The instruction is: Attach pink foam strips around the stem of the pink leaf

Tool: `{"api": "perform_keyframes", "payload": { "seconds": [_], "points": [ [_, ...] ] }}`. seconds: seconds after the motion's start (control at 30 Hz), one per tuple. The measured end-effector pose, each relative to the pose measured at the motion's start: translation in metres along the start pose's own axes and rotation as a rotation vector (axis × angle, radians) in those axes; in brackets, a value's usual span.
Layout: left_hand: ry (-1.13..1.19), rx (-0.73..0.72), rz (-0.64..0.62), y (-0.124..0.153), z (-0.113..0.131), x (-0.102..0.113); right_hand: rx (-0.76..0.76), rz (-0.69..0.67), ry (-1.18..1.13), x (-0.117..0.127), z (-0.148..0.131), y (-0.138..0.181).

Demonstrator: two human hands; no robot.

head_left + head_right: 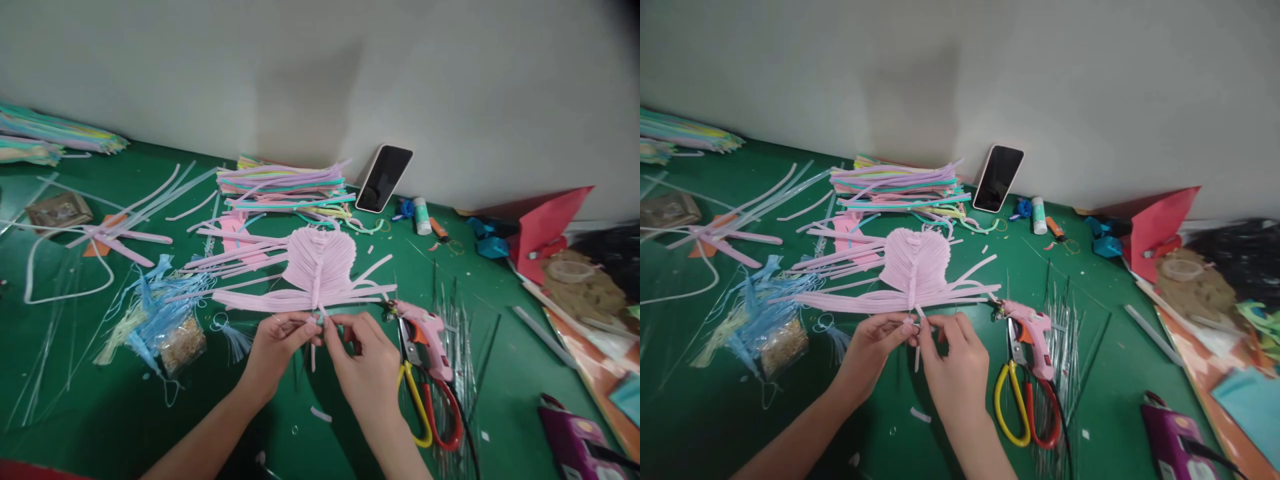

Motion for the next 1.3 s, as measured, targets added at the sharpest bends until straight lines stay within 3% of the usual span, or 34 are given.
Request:
{"api": "perform_keyframes", "payload": {
  "seconds": [0.43,0.6,0.67,0.77,0.83,0.93,1.1,1.2,1.3],
  "points": [
    [0.045,0.036,-0.013,-0.002,-0.008,0.001,0.092,0.088,-0.026,-0.005,-0.008,0.012],
    [0.048,0.041,-0.009,-0.002,-0.007,0.0,0.072,0.041,-0.054,-0.006,-0.007,0.01],
    [0.036,0.048,-0.001,-0.002,-0.006,0.001,0.012,0.065,-0.051,0.004,0.003,0.005],
    [-0.003,0.049,-0.02,-0.001,-0.002,0.002,-0.09,0.208,0.003,0.039,0.03,-0.006],
    [-0.03,0.028,-0.052,0.0,0.003,0.003,-0.028,0.225,0.054,0.056,0.037,-0.015],
    [-0.086,0.015,-0.126,0.0,0.011,0.005,0.158,0.051,0.123,0.059,0.032,-0.029],
    [-0.191,0.019,-0.208,0.001,0.027,0.012,0.349,-0.361,0.206,0.035,0.018,-0.032],
    [-0.303,0.048,-0.273,0.002,0.037,0.016,0.347,-0.561,0.146,0.02,0.012,-0.032],
    [-0.383,0.086,-0.342,0.003,0.049,0.02,0.192,-0.763,-0.01,0.005,0.016,-0.032]
  ]
}}
Point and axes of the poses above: each hand's wrist, its own y-axis away from the middle knuckle, its own x-axis out of the back of the hand, z = x × y, the point moved 10 cm from there along -y, towards the middle knuckle, and after that the axes turned 1 degree about z, right-handed, at the moved point
